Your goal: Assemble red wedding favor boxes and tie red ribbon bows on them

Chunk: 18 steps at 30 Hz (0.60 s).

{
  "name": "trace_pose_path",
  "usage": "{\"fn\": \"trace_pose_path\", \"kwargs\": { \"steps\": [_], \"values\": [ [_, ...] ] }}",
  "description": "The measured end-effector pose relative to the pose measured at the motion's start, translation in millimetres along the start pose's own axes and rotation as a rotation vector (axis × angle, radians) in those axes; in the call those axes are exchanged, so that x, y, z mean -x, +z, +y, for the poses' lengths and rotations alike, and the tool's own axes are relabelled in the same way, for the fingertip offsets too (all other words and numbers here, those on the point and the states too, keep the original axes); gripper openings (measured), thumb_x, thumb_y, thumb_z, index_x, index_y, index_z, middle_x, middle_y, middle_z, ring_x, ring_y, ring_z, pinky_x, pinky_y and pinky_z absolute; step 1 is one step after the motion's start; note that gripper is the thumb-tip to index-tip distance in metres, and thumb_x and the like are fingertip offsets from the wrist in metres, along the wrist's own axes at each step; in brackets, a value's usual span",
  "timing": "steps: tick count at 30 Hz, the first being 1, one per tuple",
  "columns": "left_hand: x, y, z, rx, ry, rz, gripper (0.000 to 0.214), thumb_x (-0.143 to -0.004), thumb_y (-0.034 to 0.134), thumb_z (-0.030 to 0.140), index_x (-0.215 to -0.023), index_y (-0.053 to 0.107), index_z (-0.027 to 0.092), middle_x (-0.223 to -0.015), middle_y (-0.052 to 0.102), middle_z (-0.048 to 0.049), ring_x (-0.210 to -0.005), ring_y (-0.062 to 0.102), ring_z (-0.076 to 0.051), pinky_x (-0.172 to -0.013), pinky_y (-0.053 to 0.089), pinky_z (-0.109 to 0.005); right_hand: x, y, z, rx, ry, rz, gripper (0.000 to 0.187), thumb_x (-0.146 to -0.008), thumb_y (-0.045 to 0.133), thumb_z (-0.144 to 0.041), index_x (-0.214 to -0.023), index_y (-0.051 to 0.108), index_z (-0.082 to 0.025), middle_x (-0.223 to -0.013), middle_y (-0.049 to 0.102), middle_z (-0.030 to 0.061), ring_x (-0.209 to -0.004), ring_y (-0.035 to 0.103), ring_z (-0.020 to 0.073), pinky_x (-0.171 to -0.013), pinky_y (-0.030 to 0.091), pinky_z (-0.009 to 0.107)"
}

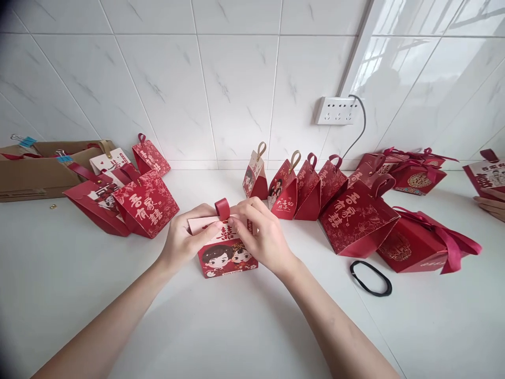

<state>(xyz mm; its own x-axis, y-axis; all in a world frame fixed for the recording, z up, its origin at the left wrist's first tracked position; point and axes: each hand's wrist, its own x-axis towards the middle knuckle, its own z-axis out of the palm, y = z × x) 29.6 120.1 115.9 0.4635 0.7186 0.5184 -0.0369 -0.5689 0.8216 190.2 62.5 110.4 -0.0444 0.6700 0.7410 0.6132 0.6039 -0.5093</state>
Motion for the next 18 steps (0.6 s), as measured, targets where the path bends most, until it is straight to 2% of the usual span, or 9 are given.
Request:
{"fn": "trace_pose_path", "kwargs": {
  "steps": [3,7,13,18],
  "values": [
    [2.2,2.4,-2.6,0.086,-0.053,0.002,0.017,-0.075,0.068,0.027,-0.087,0.07,0.015,-0.085,0.072,-0.0046,-0.082,0.068,-0.017,-0.071,0.055,-0.022,0.6,-1.1,-2.4,-0.065,0.086,-0.007,0.009,-0.088,0.052,-0.02,-0.094,0.059,-0.022,-0.082,0.059,0.003,-0.074,0.057,0.0147,-0.06,0.045,0.027],
    [7.6,8.0,-8.1,0.151,-0.112,0.031,0.018,-0.076,0.069,0.03,-0.086,0.071,0.016,-0.081,0.073,-0.004,-0.076,0.07,-0.016,-0.065,0.056,-0.02,1.1,-2.3,-4.4,-0.234,0.272,-0.015,0.021,-0.085,0.058,-0.026,-0.106,0.054,-0.022,-0.078,0.063,0.0015,-0.065,0.059,0.0145,-0.056,0.045,0.027],
    [8.0,6.7,-6.4,0.135,-0.082,0.037,0.018,-0.076,0.069,0.031,-0.084,0.071,0.015,-0.083,0.074,-0.0048,-0.075,0.069,-0.016,-0.064,0.056,-0.02,0.8,-2.9,-1.6,-0.158,0.177,-0.02,0.003,-0.085,0.058,-0.022,-0.086,0.061,-0.02,-0.076,0.057,0.0009,-0.068,0.051,0.013,-0.061,0.04,0.026],
    [6.4,5.2,-4.1,-0.024,0.012,0.0,0.018,-0.082,0.062,0.03,-0.081,0.074,0.017,-0.087,0.072,-0.0048,-0.078,0.068,-0.016,-0.067,0.054,-0.021,1.5,-3.3,-2.6,-0.204,0.178,-0.012,0.01,-0.086,0.058,-0.021,-0.076,0.057,-0.02,-0.069,0.053,-0.0016,-0.065,0.048,0.0113,-0.058,0.036,0.024]
  ]
}}
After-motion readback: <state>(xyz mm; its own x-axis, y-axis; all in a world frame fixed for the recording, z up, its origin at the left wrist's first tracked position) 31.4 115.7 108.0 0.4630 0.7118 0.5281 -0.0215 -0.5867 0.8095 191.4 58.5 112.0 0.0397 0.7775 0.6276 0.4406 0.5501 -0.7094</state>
